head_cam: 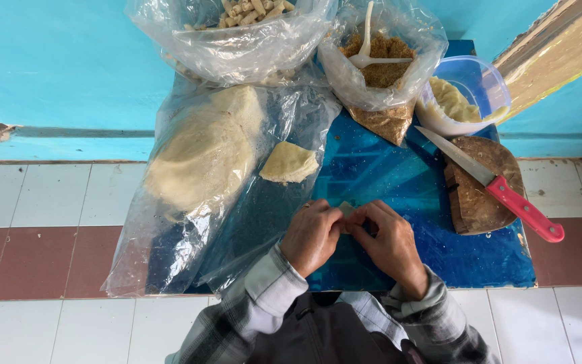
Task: The person sits at a small blue table and makes filled pastries. They spoon brown filling from a plastic bag onto triangular dough wrappers, fold the dough over the filling, pinch the edges closed, and place the finished pastry into a plastic bag with other completed pieces.
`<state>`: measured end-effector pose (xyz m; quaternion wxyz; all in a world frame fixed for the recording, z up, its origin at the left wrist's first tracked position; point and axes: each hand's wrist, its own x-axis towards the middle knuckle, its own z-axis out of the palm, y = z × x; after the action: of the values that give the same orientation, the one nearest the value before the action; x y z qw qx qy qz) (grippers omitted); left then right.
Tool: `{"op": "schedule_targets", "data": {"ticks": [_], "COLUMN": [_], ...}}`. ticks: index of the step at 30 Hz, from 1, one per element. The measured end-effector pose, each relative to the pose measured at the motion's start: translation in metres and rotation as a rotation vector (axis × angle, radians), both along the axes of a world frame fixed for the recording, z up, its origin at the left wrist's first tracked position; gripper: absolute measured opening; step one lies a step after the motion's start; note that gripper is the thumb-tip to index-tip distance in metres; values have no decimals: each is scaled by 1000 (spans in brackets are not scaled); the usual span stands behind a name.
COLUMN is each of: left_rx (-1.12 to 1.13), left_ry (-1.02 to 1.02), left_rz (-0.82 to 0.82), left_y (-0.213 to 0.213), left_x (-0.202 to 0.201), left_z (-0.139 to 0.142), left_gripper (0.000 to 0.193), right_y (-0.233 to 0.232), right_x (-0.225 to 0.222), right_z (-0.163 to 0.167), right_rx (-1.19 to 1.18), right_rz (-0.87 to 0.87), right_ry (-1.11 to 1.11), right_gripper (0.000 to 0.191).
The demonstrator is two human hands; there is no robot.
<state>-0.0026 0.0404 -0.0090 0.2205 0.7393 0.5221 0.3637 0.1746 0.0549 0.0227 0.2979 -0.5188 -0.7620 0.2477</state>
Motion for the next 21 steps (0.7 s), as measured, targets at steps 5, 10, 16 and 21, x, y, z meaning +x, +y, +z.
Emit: {"op": "schedule_targets", "data": {"ticks": [5,10,16,21], "left_rx": [-155,120,91,87], "left_ry": [-100,-27,50,20], "left_rz": [52,-9,-42,-28], "left_y": [5,-13,-18,-17], "left_x": [0,0,2,1], "left_z": [2,10,9,6], "left_gripper": [14,21,13,11], "right_y": [-23,-19,-18,-28], "right_x": [-1,-5,7,9], "right_z": [7,5,6,3], "right_rx": [427,400,82,245], "right_rz": [74,44,-78,-146], "right_ry": [-165,-200,115,-84], "right_gripper": [13,14,18,19]}}
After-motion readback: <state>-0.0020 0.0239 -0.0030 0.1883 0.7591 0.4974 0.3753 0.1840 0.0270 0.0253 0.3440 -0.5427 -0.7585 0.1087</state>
